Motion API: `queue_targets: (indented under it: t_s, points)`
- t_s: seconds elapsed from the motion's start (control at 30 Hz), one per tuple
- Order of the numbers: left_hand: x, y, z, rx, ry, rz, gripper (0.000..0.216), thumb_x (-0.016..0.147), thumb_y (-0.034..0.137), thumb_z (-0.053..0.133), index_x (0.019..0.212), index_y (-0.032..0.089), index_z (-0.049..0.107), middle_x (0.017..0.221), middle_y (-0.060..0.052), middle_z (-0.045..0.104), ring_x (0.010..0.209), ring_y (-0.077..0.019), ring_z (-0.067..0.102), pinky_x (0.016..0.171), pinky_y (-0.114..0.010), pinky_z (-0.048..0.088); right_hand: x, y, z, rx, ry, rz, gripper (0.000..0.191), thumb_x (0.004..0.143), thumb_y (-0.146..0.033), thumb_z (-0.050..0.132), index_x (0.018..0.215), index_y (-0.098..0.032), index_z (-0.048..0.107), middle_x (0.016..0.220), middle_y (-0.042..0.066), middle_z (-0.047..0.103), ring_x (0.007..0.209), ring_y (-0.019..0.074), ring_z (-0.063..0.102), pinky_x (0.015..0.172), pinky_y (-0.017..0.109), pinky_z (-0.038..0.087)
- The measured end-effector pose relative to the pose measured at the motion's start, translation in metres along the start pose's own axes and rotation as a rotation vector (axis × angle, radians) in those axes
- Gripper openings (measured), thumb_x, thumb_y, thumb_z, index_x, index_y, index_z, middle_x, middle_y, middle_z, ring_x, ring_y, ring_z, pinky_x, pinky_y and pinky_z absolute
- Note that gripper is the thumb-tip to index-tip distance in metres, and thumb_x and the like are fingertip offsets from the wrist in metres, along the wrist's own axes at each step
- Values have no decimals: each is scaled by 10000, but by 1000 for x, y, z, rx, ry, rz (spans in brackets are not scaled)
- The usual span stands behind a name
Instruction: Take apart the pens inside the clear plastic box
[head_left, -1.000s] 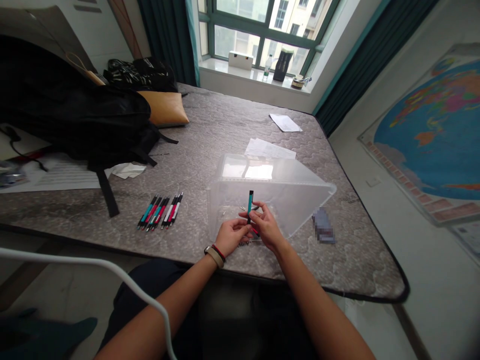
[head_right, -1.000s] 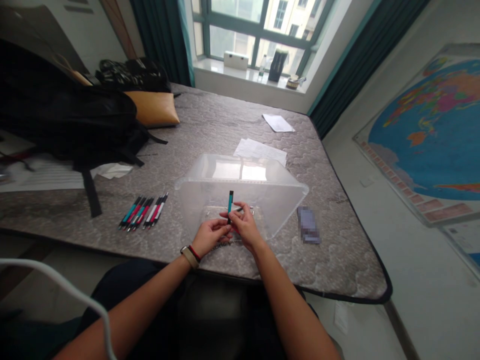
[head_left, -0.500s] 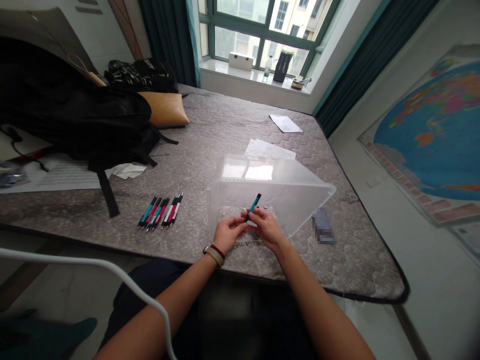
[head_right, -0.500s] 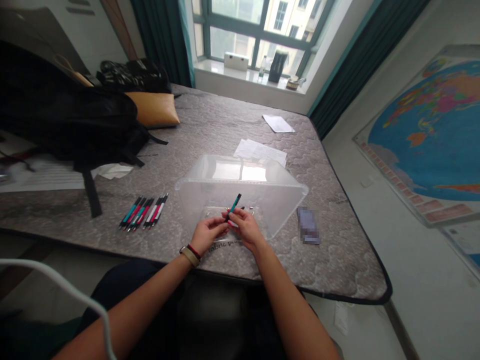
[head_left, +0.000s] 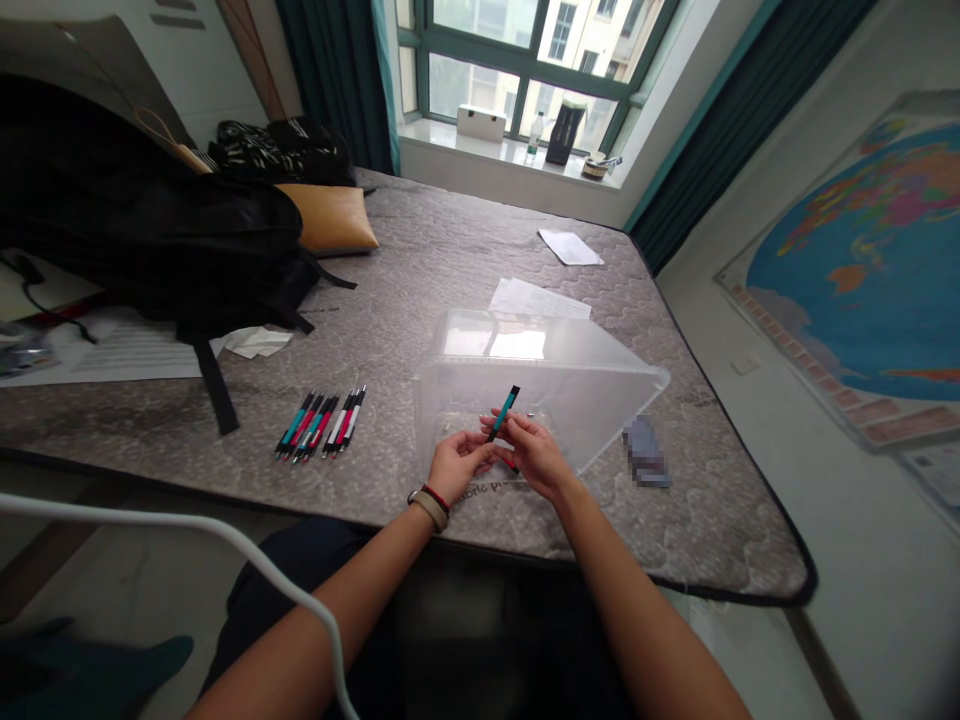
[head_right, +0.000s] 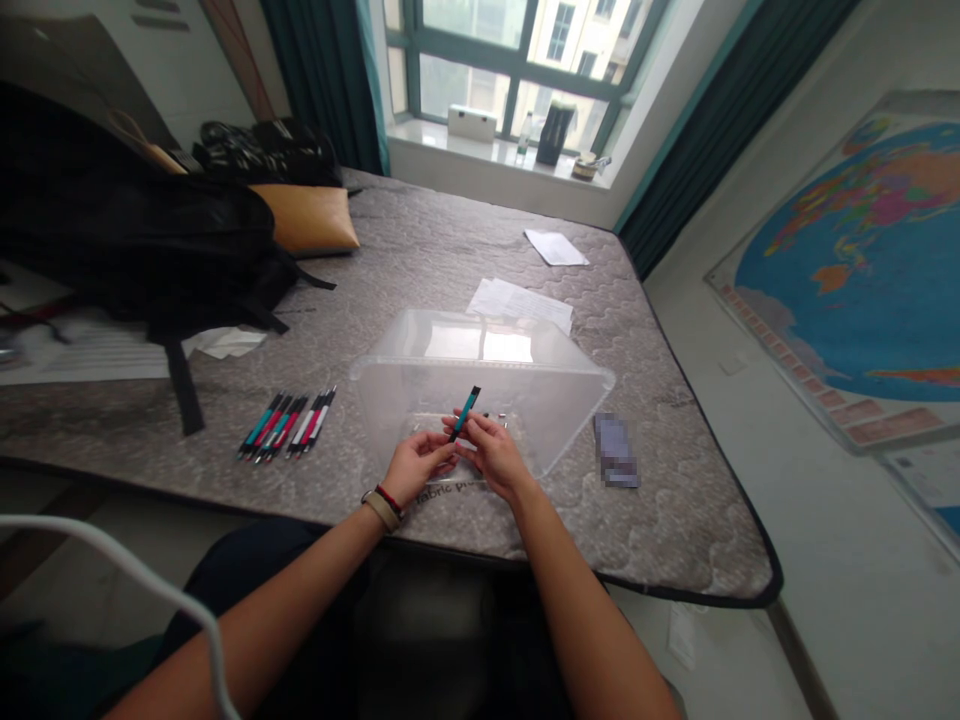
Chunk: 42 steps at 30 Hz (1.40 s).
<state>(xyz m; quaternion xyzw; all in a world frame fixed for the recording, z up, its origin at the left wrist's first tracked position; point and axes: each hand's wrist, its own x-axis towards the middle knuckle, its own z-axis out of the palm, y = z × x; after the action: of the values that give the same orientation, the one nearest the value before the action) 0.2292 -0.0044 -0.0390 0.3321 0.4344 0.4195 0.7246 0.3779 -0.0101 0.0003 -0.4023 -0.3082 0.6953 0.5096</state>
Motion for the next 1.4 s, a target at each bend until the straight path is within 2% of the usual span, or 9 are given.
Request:
queue_targets:
  t_s: [0.17, 0.33, 0.5, 0.63, 0.8, 0.93, 1.17, 1.3, 1.4]
  points:
    - [-3, 2, 2, -11, -40, -15, 440, 554, 364, 883, 836, 129, 641, 737, -22, 709, 666, -136, 676, 696, -272, 546, 4, 7, -2, -28, 100, -55, 255, 720, -370, 798, 882, -214, 677, 927, 33, 732, 893, 184, 674, 748, 293, 533]
    - [-2, -2, 2, 63, -89, 19, 442, 532, 327, 898, 818, 113, 638, 710, -22, 694, 627, -117, 644, 630, -237, 513, 5, 13, -1, -27, 145, -55, 297, 660, -332, 842, 826, -219, 623, 754, -17, 700, 689, 147, 655, 623, 251, 509]
    - [-2, -3, 2, 56, -93, -6, 468, 542, 381, 889, 846, 115, 652, 704, -19, 688, 633, -121, 648, 638, -245, 522, 4, 6, -3, -24, 73, -4, 399, 727, -403, 787, 1078, -242, 688, 905, 31, 730, 838, 187, 680, 697, 280, 524]
    - [-3, -1, 3, 47, -119, -26, 478, 571, 397, 870, 919, 117, 702, 732, -25, 704, 654, -128, 654, 680, -263, 530, 3, 2, -6, -33, 13, -4, 330, 758, -435, 757, 997, -209, 724, 1070, 80, 722, 1029, 231, 653, 827, 335, 525]
    - [-3, -2, 1, 153, -101, 46, 401, 564, 355, 876, 823, 106, 699, 664, -11, 680, 582, -101, 598, 590, -221, 463, 5, 7, -6, -43, 48, -36, 253, 708, -387, 810, 835, -200, 698, 866, 29, 717, 826, 187, 673, 764, 328, 544]
    - [-3, -3, 2, 190, -98, 101, 402, 528, 325, 897, 774, 111, 661, 703, -24, 689, 640, -116, 619, 625, -223, 470, 8, 13, -6, -60, 88, -37, 292, 651, -322, 849, 880, -208, 706, 789, -18, 685, 687, 134, 635, 677, 275, 531]
    - [-12, 7, 12, 108, -312, -132, 509, 689, 465, 791, 1078, 155, 681, 1082, -99, 705, 885, -183, 696, 702, -244, 510, 8, 7, -18, -196, 63, 23, 344, 691, -412, 805, 945, -191, 733, 829, 15, 702, 648, 132, 615, 538, 233, 439]
    - [-10, 5, 9, 83, -265, -92, 468, 624, 419, 843, 947, 111, 704, 947, -104, 737, 824, -187, 700, 742, -275, 523, 6, 5, -19, -259, 16, -7, 292, 685, -417, 808, 841, -189, 713, 1033, 57, 721, 824, 194, 662, 675, 290, 492]
    - [-5, 0, 2, 197, -133, 37, 385, 551, 310, 882, 802, 108, 672, 764, -50, 720, 686, -154, 668, 685, -272, 523, 7, 8, -15, -315, 5, -45, 262, 681, -377, 820, 763, -192, 654, 877, 24, 731, 710, 165, 649, 622, 272, 478]
